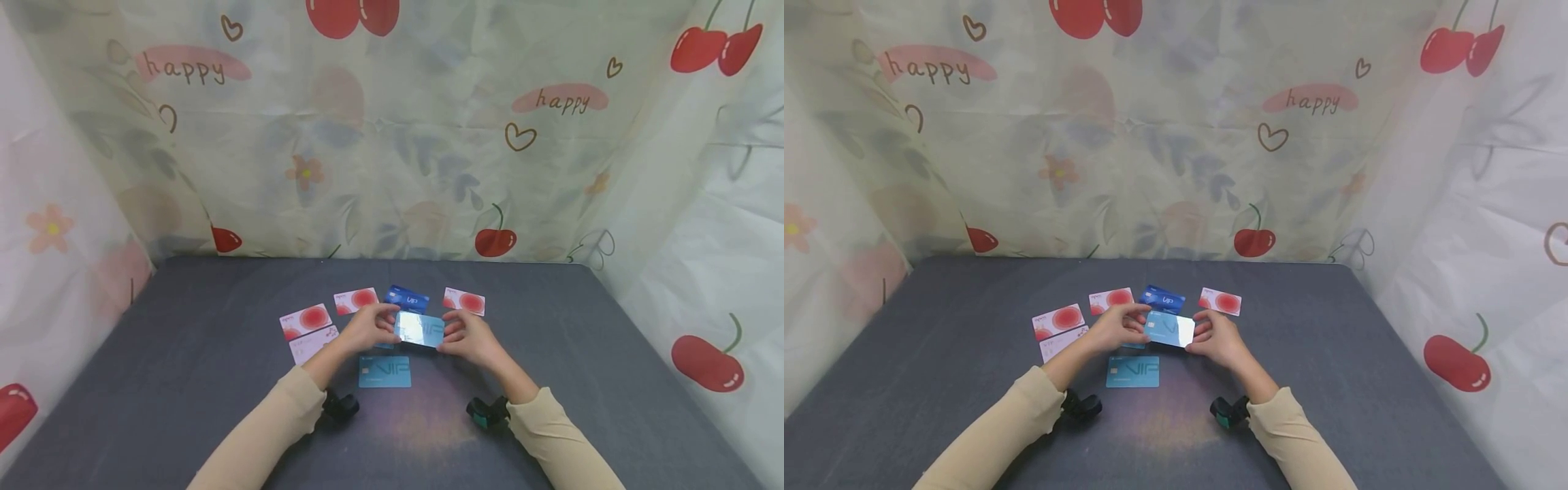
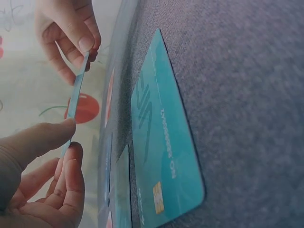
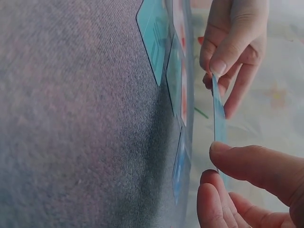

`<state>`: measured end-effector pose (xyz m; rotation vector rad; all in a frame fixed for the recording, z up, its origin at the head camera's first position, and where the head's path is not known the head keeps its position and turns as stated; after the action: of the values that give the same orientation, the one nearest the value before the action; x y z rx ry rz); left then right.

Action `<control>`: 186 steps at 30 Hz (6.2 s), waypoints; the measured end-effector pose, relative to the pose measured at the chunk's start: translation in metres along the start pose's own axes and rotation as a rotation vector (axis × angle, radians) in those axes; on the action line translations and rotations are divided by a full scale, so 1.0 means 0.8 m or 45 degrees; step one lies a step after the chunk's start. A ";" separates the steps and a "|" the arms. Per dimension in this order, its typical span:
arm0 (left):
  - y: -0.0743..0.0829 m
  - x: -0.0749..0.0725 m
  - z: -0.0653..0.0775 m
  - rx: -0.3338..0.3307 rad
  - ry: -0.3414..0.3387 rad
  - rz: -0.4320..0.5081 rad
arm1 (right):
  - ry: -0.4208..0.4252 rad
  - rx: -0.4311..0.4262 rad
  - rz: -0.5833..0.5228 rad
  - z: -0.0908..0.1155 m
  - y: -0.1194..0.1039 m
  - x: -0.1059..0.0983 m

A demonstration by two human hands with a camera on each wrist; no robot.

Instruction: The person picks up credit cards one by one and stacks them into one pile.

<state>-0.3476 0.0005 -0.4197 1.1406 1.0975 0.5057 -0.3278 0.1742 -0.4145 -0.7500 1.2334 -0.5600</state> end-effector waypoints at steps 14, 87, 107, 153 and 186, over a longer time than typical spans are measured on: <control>-0.003 -0.005 0.017 0.070 -0.009 0.072 | -0.051 -0.014 -0.015 0.002 -0.006 0.011; -0.030 -0.033 0.087 -0.086 0.037 -0.077 | -0.232 -0.169 -0.015 0.009 -0.038 0.077; -0.031 -0.028 0.094 -0.133 0.049 -0.219 | -0.314 -0.213 0.020 0.013 -0.039 0.088; -0.033 -0.012 0.096 -0.190 -0.004 -0.341 | -0.355 -0.187 0.178 0.017 -0.034 0.098; -0.025 -0.010 0.096 -0.138 0.017 -0.410 | -0.343 -0.137 0.190 0.015 -0.032 0.097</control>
<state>-0.2865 -0.0492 -0.4332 0.8459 1.2231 0.3158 -0.2959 0.1028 -0.4421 -0.7882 1.0635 -0.2619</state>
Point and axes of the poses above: each hand's wrist, its own z-axis away from the middle knuckle, its own x-axis out of the palm, y = z × x, the point moved 10 cm from there along -z, towards the middle knuckle, and after that the axes turned 5 degrees about -y, right-handed, at the moved point
